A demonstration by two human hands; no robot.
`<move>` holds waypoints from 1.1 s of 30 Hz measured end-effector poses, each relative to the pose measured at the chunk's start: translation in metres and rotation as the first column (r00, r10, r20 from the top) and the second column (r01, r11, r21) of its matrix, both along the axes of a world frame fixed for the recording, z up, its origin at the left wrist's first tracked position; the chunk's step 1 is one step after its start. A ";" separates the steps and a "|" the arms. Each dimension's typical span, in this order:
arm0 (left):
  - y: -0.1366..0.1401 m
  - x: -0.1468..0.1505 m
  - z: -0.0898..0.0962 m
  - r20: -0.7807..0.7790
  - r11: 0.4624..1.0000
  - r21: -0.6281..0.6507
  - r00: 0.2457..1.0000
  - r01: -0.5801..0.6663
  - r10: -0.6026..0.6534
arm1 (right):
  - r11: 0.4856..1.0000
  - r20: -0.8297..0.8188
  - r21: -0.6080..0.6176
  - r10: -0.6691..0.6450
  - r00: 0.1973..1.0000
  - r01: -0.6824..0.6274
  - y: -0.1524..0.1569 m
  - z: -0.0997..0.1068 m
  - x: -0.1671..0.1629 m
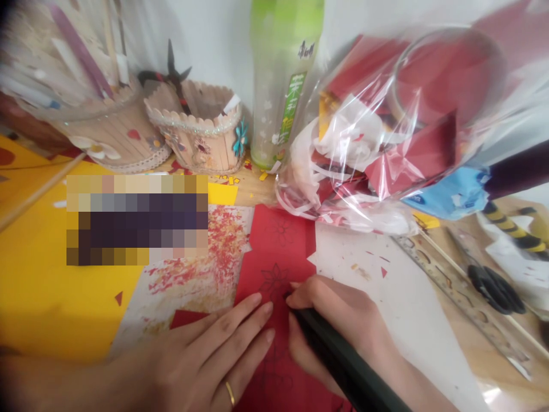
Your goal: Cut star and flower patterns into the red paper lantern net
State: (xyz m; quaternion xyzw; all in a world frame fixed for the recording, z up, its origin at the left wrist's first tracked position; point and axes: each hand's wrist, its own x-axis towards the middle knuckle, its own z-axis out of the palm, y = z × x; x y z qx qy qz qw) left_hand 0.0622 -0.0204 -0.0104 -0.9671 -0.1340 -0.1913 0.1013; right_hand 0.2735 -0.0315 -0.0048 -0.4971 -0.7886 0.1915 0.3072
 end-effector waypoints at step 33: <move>0.025 -0.036 -0.006 0.006 0.984 -0.177 0.999 -0.032 0.034 | 0.993 -0.051 -0.080 0.087 0.995 -0.091 0.020 0.006 -0.020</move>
